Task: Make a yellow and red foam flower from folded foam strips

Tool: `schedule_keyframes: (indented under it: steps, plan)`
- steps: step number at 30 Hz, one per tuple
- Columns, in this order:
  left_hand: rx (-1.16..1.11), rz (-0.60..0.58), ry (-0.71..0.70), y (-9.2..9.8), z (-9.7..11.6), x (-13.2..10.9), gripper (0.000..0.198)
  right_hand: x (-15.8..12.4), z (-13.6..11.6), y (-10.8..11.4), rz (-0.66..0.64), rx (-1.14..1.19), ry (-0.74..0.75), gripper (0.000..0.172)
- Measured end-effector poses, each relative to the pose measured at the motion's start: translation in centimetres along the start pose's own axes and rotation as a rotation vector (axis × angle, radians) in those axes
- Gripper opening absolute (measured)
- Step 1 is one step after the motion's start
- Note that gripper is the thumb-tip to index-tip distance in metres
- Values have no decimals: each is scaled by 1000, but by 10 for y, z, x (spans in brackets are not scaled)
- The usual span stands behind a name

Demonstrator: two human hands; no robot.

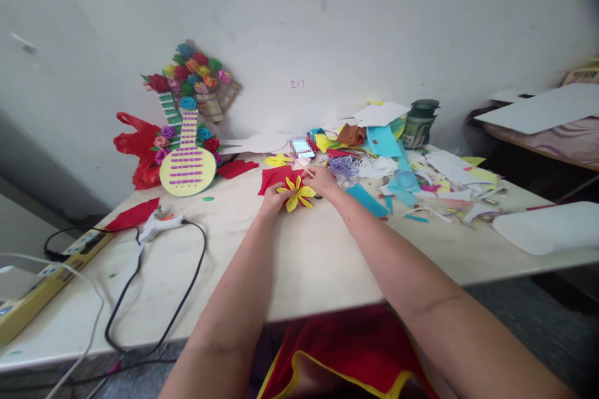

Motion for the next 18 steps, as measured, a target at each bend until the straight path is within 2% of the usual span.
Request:
schedule_keyframes:
  steps: [4,11,15,18]
  plan:
    - [-11,-26,-8,-2,2,-2,32,-1,-3,2,55,-65,9,17]
    - [-13,18,-44,-2,2,0,31,-8,-11,8,-20,-52,23,13]
    - [7,35,-55,-1,2,0,29,-10,-13,10,-98,10,61,29]
    - [22,40,-55,-1,2,0,29,-9,-10,7,-92,1,22,30]
Point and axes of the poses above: each hand's wrist, its own x-axis towards the middle knuckle, its own y-axis out of the back of the hand, z = x × y, the point moved 2 cm from there along x, towards the middle knuckle, and after that the axes turned 7 degrees about -x, right-handed, at the moved point
